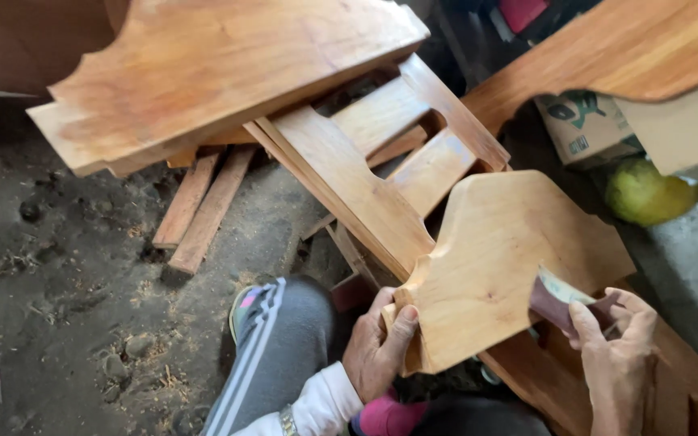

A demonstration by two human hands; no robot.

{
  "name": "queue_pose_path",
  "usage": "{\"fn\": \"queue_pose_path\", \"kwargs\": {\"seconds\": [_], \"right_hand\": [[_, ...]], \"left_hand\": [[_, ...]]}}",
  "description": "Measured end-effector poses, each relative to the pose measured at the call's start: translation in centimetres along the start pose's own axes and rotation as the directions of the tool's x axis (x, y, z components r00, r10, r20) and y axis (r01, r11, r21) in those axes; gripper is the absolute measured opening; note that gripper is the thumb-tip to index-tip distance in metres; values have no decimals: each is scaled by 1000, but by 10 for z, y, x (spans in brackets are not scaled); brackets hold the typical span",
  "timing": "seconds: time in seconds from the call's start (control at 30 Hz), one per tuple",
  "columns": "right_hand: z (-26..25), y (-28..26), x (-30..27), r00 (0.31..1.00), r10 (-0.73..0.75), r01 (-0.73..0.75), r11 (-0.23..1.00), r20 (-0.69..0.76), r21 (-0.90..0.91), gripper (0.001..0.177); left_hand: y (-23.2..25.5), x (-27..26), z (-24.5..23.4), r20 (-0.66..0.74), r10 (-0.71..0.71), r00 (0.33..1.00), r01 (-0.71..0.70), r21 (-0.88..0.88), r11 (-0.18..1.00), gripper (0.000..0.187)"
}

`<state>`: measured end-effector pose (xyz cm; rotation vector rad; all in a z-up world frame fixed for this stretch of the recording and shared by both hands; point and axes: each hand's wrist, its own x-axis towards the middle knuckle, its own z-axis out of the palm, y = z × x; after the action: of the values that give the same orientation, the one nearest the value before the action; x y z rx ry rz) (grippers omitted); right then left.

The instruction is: Sanding a wooden furniture component by hand using sandpaper

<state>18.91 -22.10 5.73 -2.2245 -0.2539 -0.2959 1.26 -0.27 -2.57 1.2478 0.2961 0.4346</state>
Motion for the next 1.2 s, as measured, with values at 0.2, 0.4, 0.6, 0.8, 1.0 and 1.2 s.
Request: {"fn": "queue_pose_path", "kwargs": {"seconds": [0.2,0.4,0.6,0.8,1.0,1.2], "right_hand": [[6,20,7,999,3,2,990,35,-138,56],[11,61,9,879,-461,388,841,-124,-377,52],[1,37,-12,871,-450,483,857,198,-178,28],[-2,79,4,675,-708,719,568,208,-400,54],[-16,105,57,812,-529,561,591,246,-579,37],[48,-11,-35,611,-766,786,616,199,-45,38]], "left_hand": [[4,0,-1,-29,-33,999,34,14,999,41],[-7,6,-2,-34,-32,999,34,82,996,49],[0,3,-2,-35,-115,993,116,44,992,54],[-7,2,0,-45,-22,999,25,61,998,43],[-3,2,2,-50,-53,997,55,48,997,42],[-11,4,1,-33,-39,999,41,48,998,44]]}}
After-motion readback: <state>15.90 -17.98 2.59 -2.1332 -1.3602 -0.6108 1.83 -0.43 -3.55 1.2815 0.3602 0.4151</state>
